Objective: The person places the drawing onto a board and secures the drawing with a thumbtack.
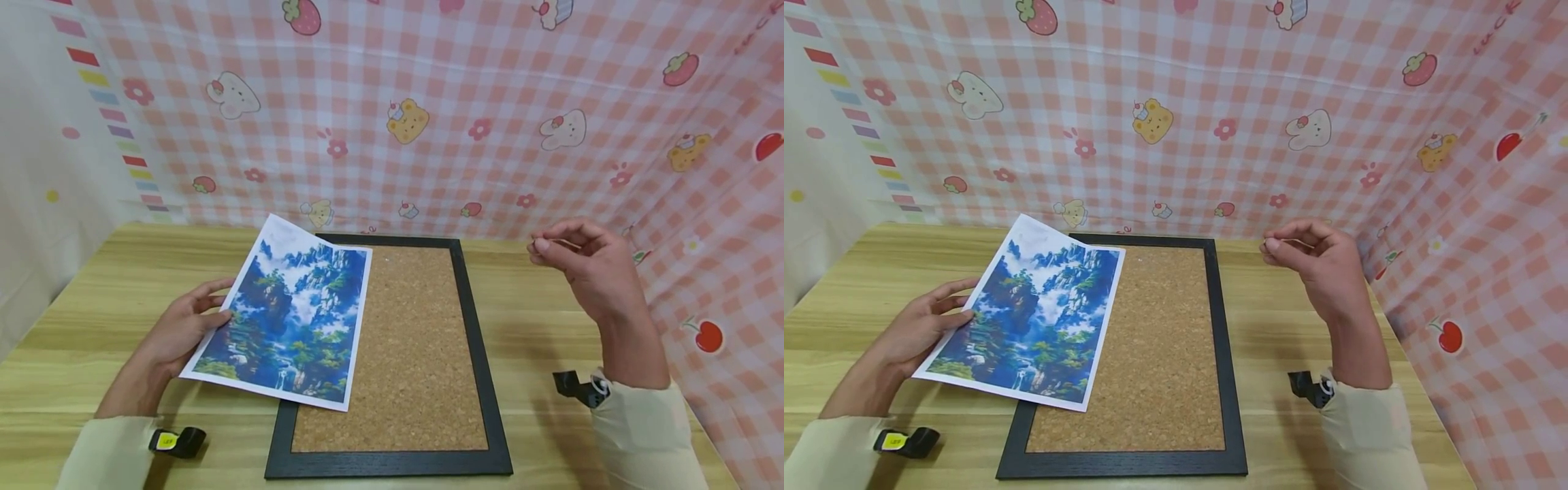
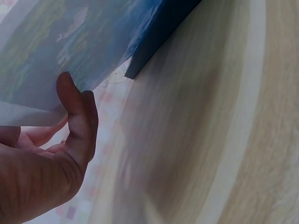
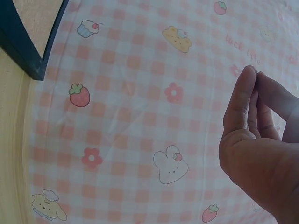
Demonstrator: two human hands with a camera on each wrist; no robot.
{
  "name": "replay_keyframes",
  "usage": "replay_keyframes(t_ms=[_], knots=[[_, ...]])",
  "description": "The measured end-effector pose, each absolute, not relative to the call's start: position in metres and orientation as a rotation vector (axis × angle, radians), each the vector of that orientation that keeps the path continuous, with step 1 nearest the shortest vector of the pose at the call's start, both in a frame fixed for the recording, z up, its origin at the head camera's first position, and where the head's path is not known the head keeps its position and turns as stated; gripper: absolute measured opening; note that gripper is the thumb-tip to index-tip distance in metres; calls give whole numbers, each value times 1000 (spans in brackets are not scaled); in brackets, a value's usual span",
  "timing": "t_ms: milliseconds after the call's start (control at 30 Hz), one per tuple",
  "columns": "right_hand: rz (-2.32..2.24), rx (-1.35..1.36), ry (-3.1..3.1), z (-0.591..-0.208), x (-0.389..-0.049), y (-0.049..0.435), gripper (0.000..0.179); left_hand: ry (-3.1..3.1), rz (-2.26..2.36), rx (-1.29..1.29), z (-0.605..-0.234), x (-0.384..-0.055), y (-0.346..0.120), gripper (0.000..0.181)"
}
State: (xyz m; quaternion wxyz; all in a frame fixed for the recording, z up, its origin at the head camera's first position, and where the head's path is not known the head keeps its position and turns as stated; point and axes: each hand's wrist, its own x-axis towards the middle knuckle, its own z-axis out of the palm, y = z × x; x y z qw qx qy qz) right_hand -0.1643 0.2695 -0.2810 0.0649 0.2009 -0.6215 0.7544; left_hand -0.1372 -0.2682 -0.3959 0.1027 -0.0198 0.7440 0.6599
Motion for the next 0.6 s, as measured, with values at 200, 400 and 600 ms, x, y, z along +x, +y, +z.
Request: replay_keyframes(t_ms=[200,400,600], knots=[[2287,614,-1879,-278,-163,268,14,2168,1952,-47,-396,-137,-264,53],[2259,617,-1894,-277,-163,267,13,2188,1921,-44,-395,-137,-261,57],[2261,629,-1890,-276,-163,266,13,2198,1880,-38,-396,-136,-258,62]])
